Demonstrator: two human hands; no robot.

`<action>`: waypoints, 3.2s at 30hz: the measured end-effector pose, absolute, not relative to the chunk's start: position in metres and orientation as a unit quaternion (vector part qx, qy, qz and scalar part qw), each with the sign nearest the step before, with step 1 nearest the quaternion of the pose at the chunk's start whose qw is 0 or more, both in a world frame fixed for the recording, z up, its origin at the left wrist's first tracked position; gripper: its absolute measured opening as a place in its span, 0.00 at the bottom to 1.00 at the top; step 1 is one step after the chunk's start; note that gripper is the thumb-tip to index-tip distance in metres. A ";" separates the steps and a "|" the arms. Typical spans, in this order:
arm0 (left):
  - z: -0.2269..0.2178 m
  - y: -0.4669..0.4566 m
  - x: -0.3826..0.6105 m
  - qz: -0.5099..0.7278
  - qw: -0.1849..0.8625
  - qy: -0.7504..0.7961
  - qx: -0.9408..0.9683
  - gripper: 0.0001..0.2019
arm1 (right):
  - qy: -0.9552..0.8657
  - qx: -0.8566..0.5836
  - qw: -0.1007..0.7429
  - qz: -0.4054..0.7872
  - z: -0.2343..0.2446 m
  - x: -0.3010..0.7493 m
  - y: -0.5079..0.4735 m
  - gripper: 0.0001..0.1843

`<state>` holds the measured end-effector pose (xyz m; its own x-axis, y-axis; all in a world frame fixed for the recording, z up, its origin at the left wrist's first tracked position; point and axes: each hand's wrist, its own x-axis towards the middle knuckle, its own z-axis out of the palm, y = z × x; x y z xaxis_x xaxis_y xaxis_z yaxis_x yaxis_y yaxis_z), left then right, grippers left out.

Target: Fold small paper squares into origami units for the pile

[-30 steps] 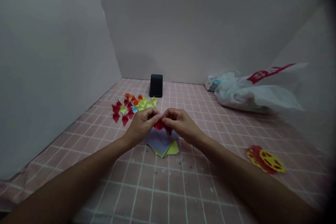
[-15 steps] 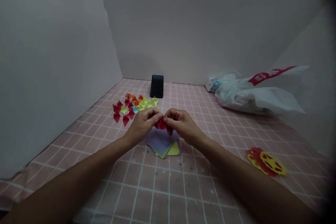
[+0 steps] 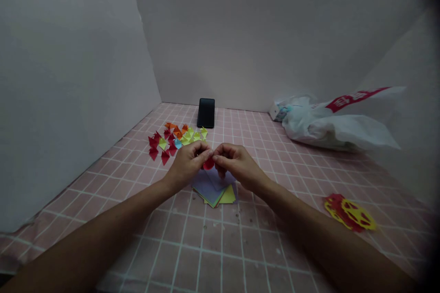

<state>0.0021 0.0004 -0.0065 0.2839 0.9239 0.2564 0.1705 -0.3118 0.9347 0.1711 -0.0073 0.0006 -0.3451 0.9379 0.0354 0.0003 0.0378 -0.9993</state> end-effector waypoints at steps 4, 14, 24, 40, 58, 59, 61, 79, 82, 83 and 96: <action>-0.008 -0.001 0.004 0.439 0.421 0.405 0.682 0.08 | -0.599 -0.409 0.404 0.558 0.000 0.171 -0.007 0.06; -0.004 0.000 0.005 0.451 0.516 0.375 0.624 0.09 | -0.599 -0.427 0.417 0.534 0.003 0.171 -0.008 0.06; -0.006 0.002 0.004 0.458 0.514 0.363 0.628 0.06 | -0.600 -0.422 0.429 0.526 0.000 0.170 -0.008 0.07; -0.009 0.004 0.005 0.435 0.510 0.366 0.646 0.14 | -0.656 -0.410 0.404 0.488 -0.001 0.175 -0.004 0.08; -0.010 -0.006 0.013 0.478 0.503 0.369 0.618 0.23 | -0.513 -0.434 0.589 0.449 0.003 0.166 -0.012 0.09; -0.010 -0.006 0.012 0.486 0.502 0.371 0.612 0.20 | -0.508 -0.430 0.590 0.457 0.003 0.165 -0.014 0.09; -0.010 -0.005 0.011 0.501 0.498 0.376 0.600 0.15 | -0.495 -0.422 0.591 0.477 0.003 0.162 -0.016 0.09; -0.012 0.006 0.002 0.479 0.619 0.323 0.532 0.13 | -0.543 -0.396 0.524 0.522 -0.005 0.164 -0.017 0.15; -0.012 0.006 0.000 0.457 0.635 0.311 0.540 0.18 | -0.527 -0.378 0.542 0.535 -0.006 0.167 -0.011 0.14; -0.012 0.006 0.000 0.448 0.636 0.309 0.547 0.19 | -0.526 -0.376 0.545 0.535 -0.007 0.168 -0.010 0.14; -0.004 0.005 0.001 0.366 0.573 0.340 0.650 0.11 | -0.557 -0.408 0.521 0.502 -0.012 0.169 -0.005 0.09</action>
<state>0.0013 0.0047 -0.0035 0.5012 0.8609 0.0868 0.0220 -0.1130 0.9934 0.1685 -0.0050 -0.0124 -0.1240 0.9775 0.1706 -0.0695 0.1629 -0.9842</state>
